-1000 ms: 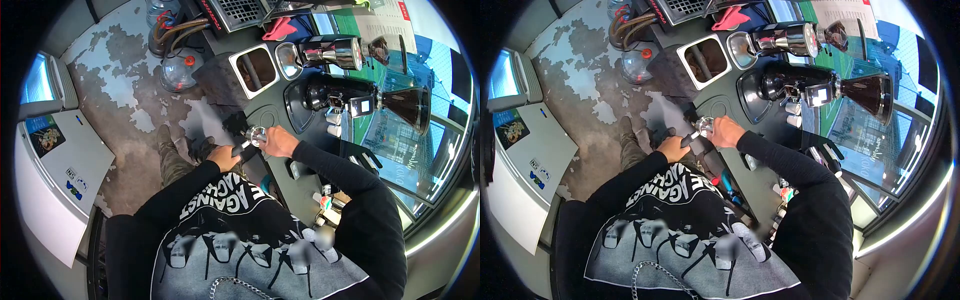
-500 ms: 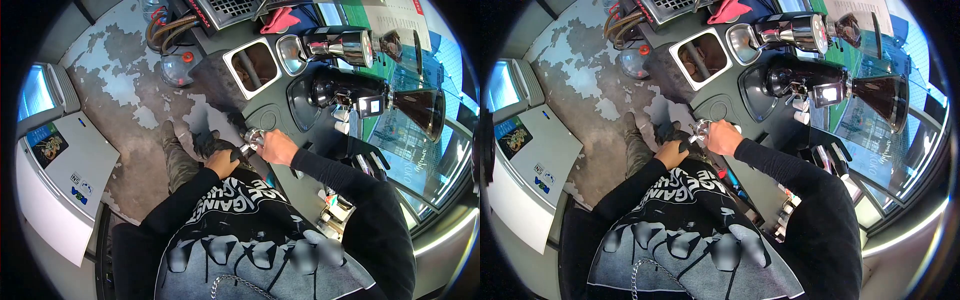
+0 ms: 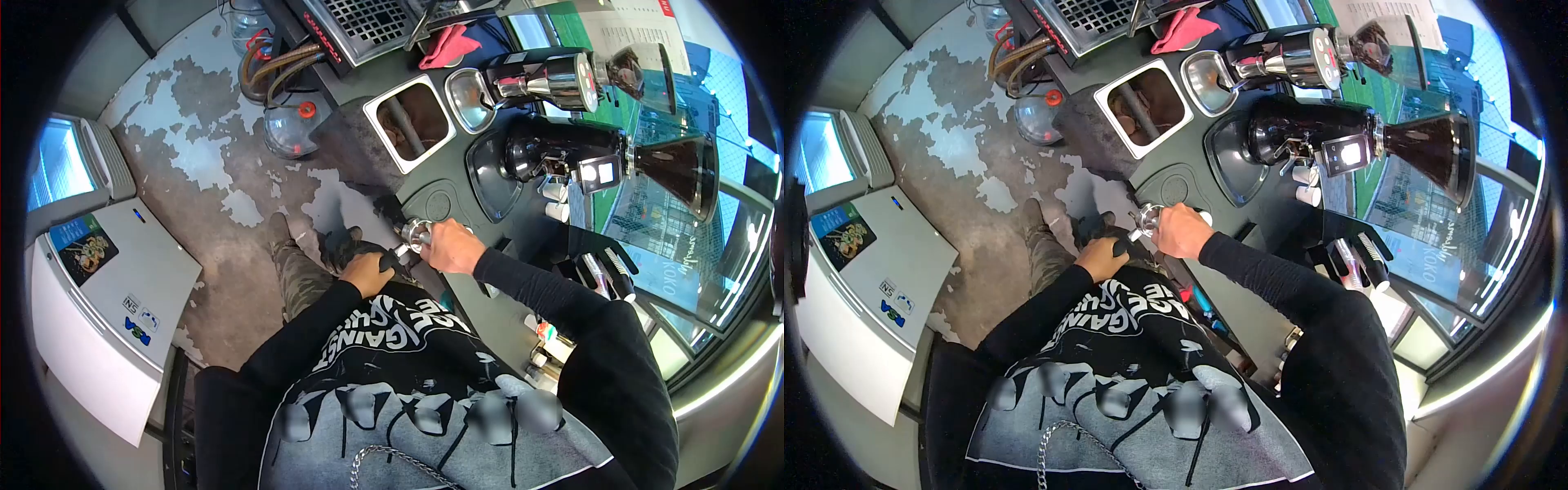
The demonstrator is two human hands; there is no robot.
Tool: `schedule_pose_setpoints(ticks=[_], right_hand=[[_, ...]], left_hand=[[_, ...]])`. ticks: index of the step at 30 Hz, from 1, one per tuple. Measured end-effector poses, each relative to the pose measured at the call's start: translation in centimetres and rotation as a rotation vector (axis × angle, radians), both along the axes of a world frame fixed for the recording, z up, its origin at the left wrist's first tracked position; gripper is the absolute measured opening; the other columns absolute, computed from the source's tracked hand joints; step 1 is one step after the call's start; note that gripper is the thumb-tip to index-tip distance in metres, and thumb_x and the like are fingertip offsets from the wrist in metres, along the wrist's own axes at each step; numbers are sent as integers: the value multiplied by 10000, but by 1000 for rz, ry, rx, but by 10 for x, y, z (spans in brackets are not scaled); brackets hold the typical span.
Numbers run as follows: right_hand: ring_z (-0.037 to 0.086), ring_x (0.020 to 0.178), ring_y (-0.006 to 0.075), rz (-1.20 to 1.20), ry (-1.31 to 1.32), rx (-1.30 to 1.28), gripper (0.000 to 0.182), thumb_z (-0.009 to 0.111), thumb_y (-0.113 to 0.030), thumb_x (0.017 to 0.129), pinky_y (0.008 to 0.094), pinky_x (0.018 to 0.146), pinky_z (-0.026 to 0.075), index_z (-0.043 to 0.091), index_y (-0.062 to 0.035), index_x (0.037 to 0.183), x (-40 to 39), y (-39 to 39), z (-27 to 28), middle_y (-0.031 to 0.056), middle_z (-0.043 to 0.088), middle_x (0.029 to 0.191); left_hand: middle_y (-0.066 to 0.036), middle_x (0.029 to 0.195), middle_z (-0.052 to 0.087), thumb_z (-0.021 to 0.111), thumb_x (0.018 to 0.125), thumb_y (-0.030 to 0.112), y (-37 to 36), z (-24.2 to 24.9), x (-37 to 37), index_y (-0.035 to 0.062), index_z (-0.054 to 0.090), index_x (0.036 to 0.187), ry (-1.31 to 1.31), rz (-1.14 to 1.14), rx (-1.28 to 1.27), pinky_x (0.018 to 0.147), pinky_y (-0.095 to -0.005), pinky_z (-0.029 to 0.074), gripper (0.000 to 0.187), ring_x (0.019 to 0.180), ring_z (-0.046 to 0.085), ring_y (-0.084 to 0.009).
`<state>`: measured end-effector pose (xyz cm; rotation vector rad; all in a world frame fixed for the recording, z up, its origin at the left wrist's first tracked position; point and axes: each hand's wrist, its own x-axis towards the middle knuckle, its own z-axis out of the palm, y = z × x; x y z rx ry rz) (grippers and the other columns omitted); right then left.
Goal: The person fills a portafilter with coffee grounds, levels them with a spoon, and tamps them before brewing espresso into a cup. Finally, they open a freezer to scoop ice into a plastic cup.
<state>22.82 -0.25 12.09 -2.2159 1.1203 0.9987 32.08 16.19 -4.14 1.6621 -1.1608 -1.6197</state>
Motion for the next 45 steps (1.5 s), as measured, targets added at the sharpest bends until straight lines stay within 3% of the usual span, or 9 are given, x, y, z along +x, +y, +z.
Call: schedule_pose_setpoints(ticks=[4,15,24,29,33,35,37,39,45], right_hand=[[708,714,458,86,-45,-100,346,664,-280,837,487,708,600,697,54,755,-10,6,-3,285,676,709],[732,910,385,38,-60,-362,367,683,-343,891,495,778,579,676,-65,1131,-41,-26,73,199,741,917],[741,914,349,296,-237,-394,361,767,-307,842,468,767,572,701,-107,1135,-72,-61,-48,160,748,942],[722,973,365,281,-338,-346,496,791,-355,831,478,821,558,645,-73,1212,-77,-59,-50,188,721,1060],[594,1160,386,259,-850,-544,587,783,-377,869,504,940,509,565,-51,1306,-87,-58,-18,186,612,1232],[651,1068,319,158,-1198,-489,437,754,-286,919,457,903,538,607,-36,1246,-82,-54,-1,167,659,1153],[702,909,227,-392,-1164,35,321,721,-237,963,386,795,577,639,-14,1179,-69,-23,4,132,708,1034],[711,788,132,-543,-1136,472,289,696,-257,1005,297,662,590,650,-2,1132,-52,7,-19,67,726,953],[714,777,116,-718,-1447,499,173,642,-105,1022,276,713,593,607,48,1095,29,106,-39,57,697,899]], left_hand=[[-262,914,709,682,840,332,4,-25,-9,10,711,946,-2,29,-113,825,-529,537,341,917,681,-464],[-259,976,718,658,873,391,0,-28,2,18,705,976,-49,-103,-69,888,-494,524,390,995,674,-455],[-154,764,699,663,891,370,1,-3,6,10,686,910,-121,-79,3,736,-432,525,361,759,696,-294],[-69,644,604,694,904,354,17,-19,-12,10,615,864,-124,69,-66,624,-394,490,355,605,595,-188],[-22,629,577,717,932,330,39,17,-28,32,607,870,-168,237,-107,508,-338,433,323,506,529,-131],[-107,752,655,711,915,347,52,37,-33,-11,640,954,-143,346,-5,677,-391,508,367,677,626,-212],[-54,683,619,715,934,327,62,47,-39,7,617,914,-134,478,-116,587,-358,488,336,597,598,-167],[0,629,575,712,958,282,67,76,-40,42,588,858,46,686,11,500,-312,442,288,523,549,-104],[17,606,564,707,971,238,89,84,-16,65,567,827,104,1035,-107,446,-276,409,265,479,525,-80]])
